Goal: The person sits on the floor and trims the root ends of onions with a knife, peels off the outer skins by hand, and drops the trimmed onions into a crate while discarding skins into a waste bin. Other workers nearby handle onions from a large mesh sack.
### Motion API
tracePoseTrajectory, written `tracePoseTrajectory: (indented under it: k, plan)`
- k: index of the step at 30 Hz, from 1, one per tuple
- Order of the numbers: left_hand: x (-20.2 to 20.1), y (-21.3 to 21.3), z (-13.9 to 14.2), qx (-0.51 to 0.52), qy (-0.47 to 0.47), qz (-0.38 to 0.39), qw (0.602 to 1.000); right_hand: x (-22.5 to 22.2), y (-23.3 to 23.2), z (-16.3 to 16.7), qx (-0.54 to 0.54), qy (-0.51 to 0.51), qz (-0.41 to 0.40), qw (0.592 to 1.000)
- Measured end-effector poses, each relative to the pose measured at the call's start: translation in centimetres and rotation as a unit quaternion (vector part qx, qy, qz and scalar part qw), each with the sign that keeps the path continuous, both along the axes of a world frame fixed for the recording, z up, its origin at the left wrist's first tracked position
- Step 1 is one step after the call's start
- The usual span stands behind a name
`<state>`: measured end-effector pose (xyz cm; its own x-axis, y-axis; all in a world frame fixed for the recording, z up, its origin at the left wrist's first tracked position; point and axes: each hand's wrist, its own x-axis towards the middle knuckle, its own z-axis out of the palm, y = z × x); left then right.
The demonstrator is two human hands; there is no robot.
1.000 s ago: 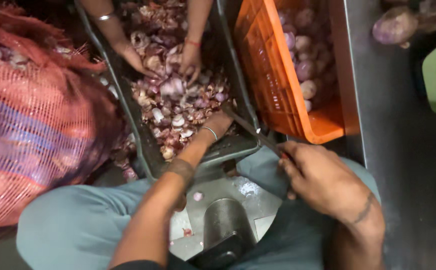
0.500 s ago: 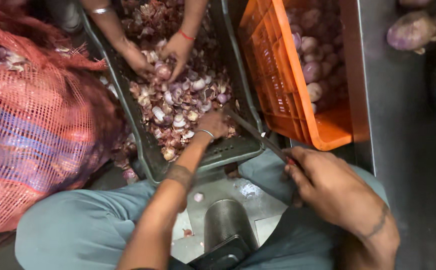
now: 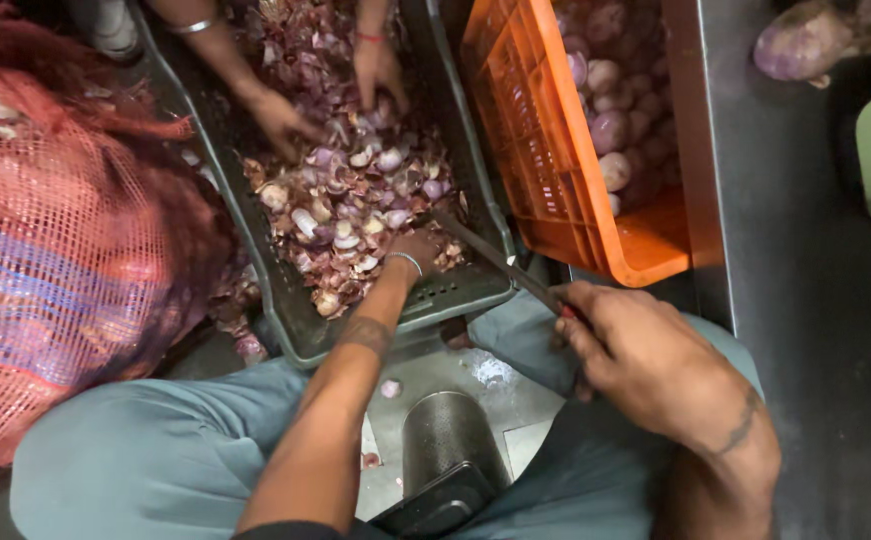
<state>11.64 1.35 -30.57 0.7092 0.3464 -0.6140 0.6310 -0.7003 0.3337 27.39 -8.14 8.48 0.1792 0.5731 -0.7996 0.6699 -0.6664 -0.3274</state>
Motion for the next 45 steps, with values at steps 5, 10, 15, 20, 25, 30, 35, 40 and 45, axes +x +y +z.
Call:
tracePoseTrajectory:
  k: [5,10,15,20,25,30,35,40,45]
  plan:
    - [1.2,-0.2,1.9,-0.034,0.074,0.046,0.996,0.0,0.2,-0.1,-0.015,0.006,-0.008,1.0]
    - [0.1,-0.1,1.7,-0.025,-0.034,0.066,0.997,0.0,0.0,-0.2,0.012,0.015,-0.007,1.0]
    - [-0.2,0.4,-0.4,-0.051,0.045,0.122,0.99,0.1,0.0,-0.3,0.01,0.011,0.016,1.0]
    - [0.3,0.6,-0.5,-0.108,0.076,0.106,0.985,-0.1,0.2,-0.1,-0.001,0.012,-0.002,1.0]
    - [-2.5,1.1,1.4,-0.136,-0.068,0.178,0.972,0.0,0.1,-0.3,-0.017,0.01,-0.006,1.0]
    - [-5.6,1.5,4.1,-0.397,-0.187,0.373,0.818,0.5,-0.4,-1.4,0.007,0.02,-0.016,1.0]
    - [-6.4,2.4,6.1,-0.528,-0.234,0.559,0.595,0.9,-0.7,-3.1,0.059,0.072,-0.04,0.995]
    - [-7.4,2.2,9.0,-0.568,-0.256,0.613,0.486,1.7,-0.9,-4.8,0.036,0.081,-0.057,0.994]
    - [-8.7,2.1,12.8,-0.586,-0.244,0.565,0.527,2.6,-0.5,-7.4,0.041,0.106,-0.03,0.993]
